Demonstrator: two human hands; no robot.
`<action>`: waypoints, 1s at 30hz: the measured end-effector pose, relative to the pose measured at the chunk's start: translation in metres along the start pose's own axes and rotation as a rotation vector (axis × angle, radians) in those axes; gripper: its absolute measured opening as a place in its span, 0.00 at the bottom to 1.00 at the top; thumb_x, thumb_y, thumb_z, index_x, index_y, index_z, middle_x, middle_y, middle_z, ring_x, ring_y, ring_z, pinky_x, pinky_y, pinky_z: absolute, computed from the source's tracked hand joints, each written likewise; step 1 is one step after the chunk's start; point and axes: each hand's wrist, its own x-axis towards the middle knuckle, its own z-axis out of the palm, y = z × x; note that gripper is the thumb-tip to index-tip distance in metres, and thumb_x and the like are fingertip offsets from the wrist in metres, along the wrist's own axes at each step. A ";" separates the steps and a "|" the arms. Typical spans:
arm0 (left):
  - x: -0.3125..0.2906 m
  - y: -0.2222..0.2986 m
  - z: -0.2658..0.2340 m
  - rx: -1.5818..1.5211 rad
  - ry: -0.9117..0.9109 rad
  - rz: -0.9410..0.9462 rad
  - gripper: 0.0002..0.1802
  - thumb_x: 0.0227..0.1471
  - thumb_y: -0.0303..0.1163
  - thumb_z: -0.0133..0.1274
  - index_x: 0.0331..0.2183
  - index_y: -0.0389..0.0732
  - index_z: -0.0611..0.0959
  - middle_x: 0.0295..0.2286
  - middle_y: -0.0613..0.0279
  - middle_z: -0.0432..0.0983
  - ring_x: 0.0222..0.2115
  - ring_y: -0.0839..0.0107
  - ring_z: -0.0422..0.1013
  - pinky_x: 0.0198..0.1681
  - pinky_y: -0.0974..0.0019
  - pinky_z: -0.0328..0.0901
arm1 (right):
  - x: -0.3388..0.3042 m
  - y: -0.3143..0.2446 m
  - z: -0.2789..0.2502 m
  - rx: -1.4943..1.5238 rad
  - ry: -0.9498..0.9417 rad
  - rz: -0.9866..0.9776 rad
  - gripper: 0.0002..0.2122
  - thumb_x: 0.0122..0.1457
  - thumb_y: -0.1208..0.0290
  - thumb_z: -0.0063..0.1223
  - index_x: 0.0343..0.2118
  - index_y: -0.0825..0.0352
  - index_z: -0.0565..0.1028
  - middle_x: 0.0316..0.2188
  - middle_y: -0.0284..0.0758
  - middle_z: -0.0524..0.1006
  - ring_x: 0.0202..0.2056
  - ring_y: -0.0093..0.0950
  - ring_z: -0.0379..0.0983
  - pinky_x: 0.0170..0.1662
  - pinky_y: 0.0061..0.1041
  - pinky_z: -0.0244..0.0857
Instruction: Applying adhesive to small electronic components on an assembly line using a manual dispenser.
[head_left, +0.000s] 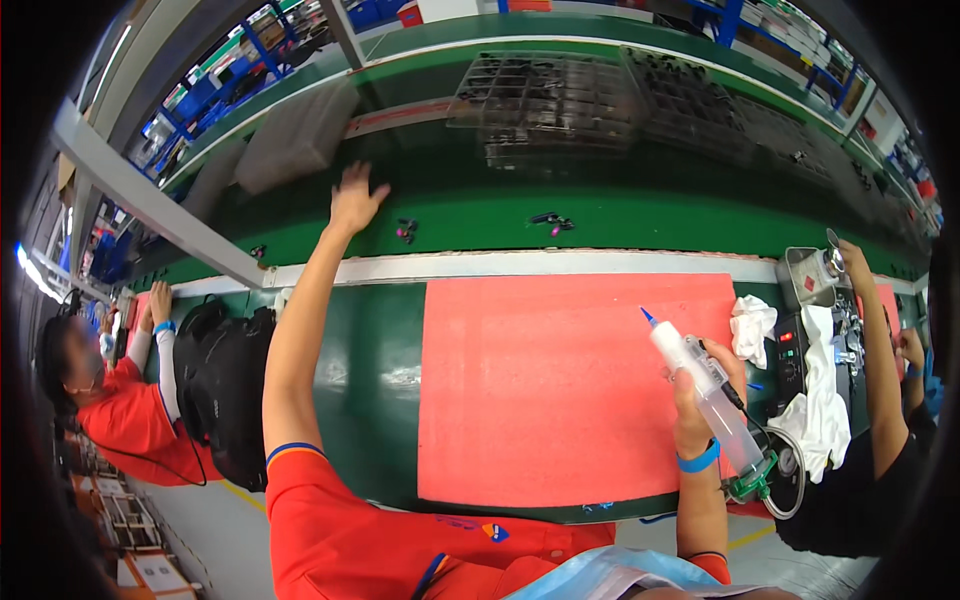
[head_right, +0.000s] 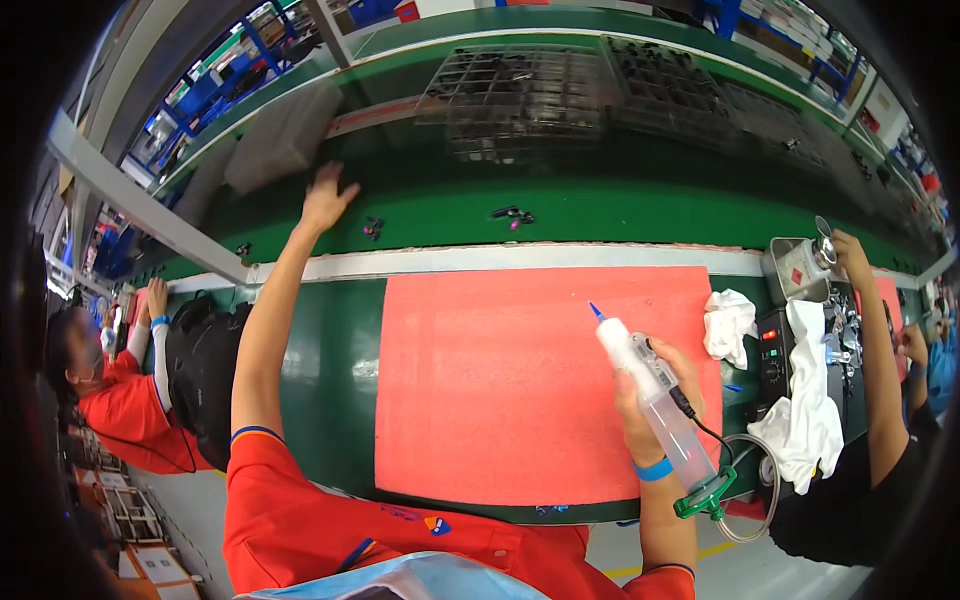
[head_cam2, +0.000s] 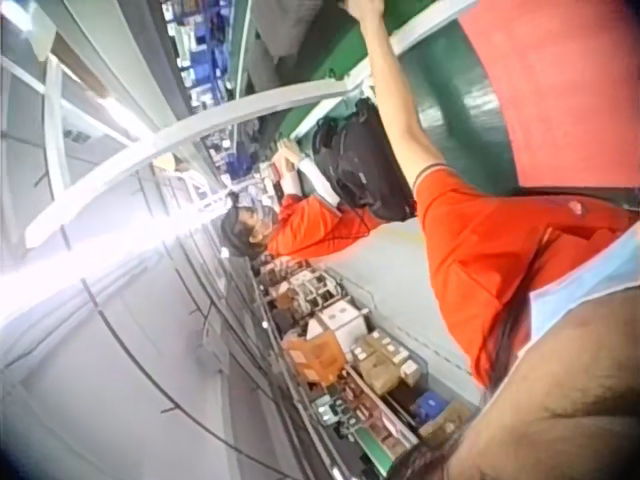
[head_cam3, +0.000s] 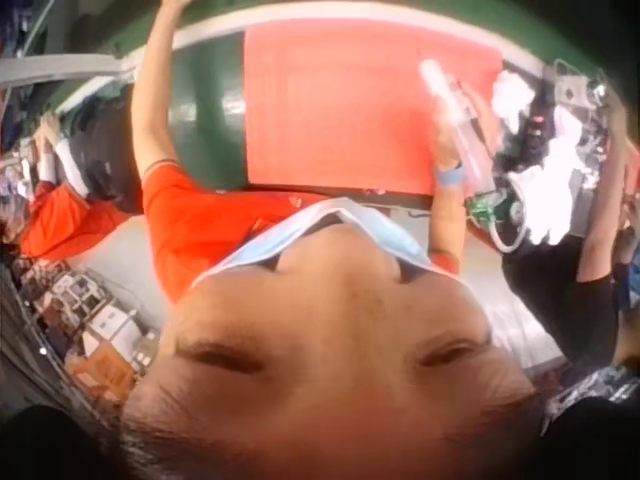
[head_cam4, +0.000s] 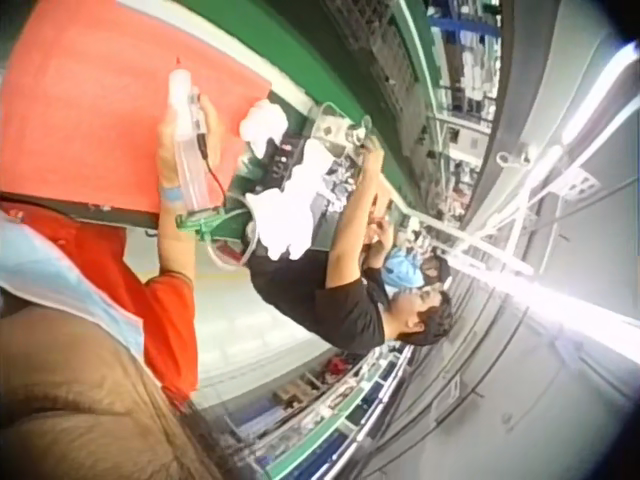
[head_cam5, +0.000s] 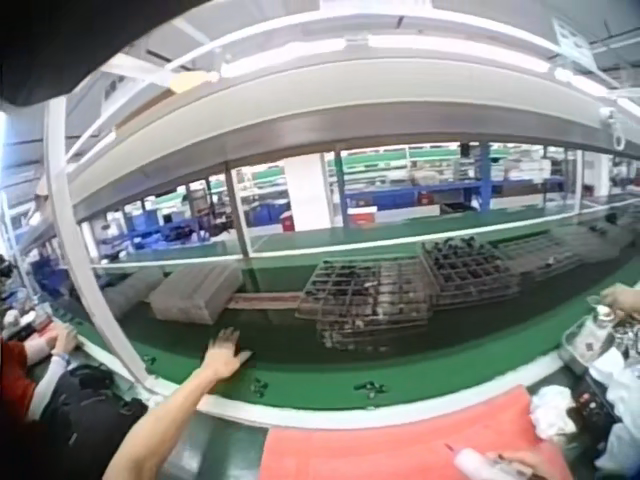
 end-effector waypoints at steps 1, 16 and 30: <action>0.016 0.018 -0.014 -0.132 0.107 0.048 0.24 0.44 0.42 0.43 0.44 0.40 0.65 0.45 0.52 0.59 0.48 0.57 0.52 0.45 0.49 0.53 | 0.000 -0.001 -0.002 -0.003 0.007 -0.001 0.16 0.45 0.74 0.50 0.38 0.72 0.62 0.31 0.44 0.69 0.23 0.28 0.70 0.26 0.23 0.66; 0.175 0.259 -0.010 0.129 -0.315 0.453 0.15 0.33 0.30 0.48 0.30 0.39 0.78 0.33 0.52 0.71 0.36 0.58 0.67 0.37 0.60 0.63 | 0.003 -0.002 -0.011 0.011 0.025 0.079 0.18 0.45 0.72 0.52 0.38 0.72 0.61 0.32 0.45 0.69 0.25 0.29 0.70 0.28 0.24 0.66; 0.038 0.256 -0.067 -1.140 -0.491 0.427 0.08 0.45 0.32 0.48 0.25 0.36 0.75 0.19 0.64 0.71 0.18 0.81 0.66 0.21 0.78 0.60 | 0.004 -0.005 -0.019 0.039 0.097 0.071 0.19 0.46 0.72 0.50 0.41 0.71 0.59 0.33 0.44 0.68 0.26 0.30 0.70 0.29 0.25 0.66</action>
